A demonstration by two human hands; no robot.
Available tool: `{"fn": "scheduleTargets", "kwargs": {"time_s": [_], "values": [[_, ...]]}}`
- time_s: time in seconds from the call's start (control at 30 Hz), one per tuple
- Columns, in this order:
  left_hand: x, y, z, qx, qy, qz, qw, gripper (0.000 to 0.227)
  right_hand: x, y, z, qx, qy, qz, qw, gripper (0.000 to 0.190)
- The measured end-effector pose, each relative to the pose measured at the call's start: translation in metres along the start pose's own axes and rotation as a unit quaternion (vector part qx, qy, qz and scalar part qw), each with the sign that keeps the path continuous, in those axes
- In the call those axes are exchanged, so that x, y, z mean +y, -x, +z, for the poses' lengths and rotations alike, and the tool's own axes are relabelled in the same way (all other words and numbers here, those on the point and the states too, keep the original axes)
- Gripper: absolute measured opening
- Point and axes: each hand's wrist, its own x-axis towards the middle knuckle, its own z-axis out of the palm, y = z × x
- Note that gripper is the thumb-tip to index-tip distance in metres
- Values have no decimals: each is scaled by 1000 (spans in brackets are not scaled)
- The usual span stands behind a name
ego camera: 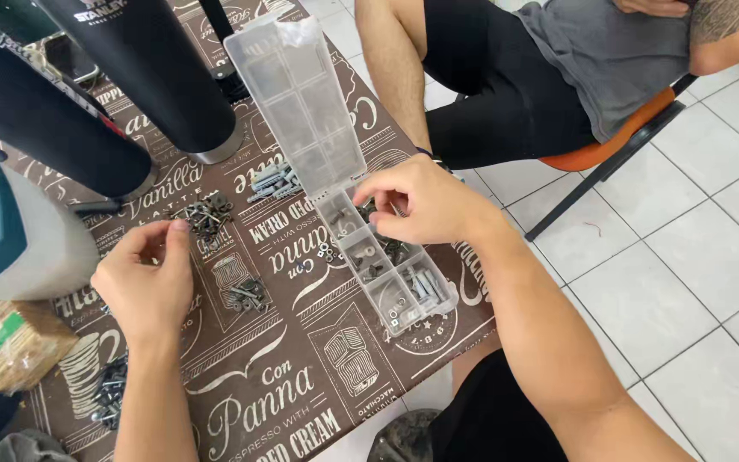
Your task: The person sorts small metal fasteners, including screws and bolts, from a pile on a table into compartments of a clear plastic organizer box. The person handles the fasteners one at a time or in small groups, placing them into specific sections of the organizer.
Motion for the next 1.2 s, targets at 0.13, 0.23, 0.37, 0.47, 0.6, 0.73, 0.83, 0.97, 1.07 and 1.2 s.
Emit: {"fn": "scheduleTargets", "kwargs": {"time_s": [0.13,0.23,0.37,0.47,0.6,0.73,0.83,0.97,1.07,1.2], "values": [[-7,-1,2,-6,-17,-11,1000,3,6,-3,3,26,43,2,999,16],[-12,-1,4,-19,-54,-35,998,4,8,-5,7,39,74,-16,996,11],[-10,1,2,-26,-156,20,987,7,5,-6,17,52,96,-27,994,12],[-3,4,3,-38,-232,60,970,8,2,-7,21,57,103,-40,992,12],[-18,7,12,-62,-268,92,957,21,-1,-7,20,48,113,-61,991,8],[-14,7,8,-54,-280,119,951,21,-6,-10,21,69,140,-68,985,7],[-20,8,9,-77,-272,173,944,26,-7,-7,17,32,147,-88,985,11],[-45,13,21,-43,-306,220,925,21,-1,-4,17,40,144,-96,984,14],[-64,19,28,-31,-354,215,910,23,2,-2,19,47,133,-87,986,13],[-91,23,35,-22,-465,193,863,23,6,-2,22,52,143,-71,986,12]]}}
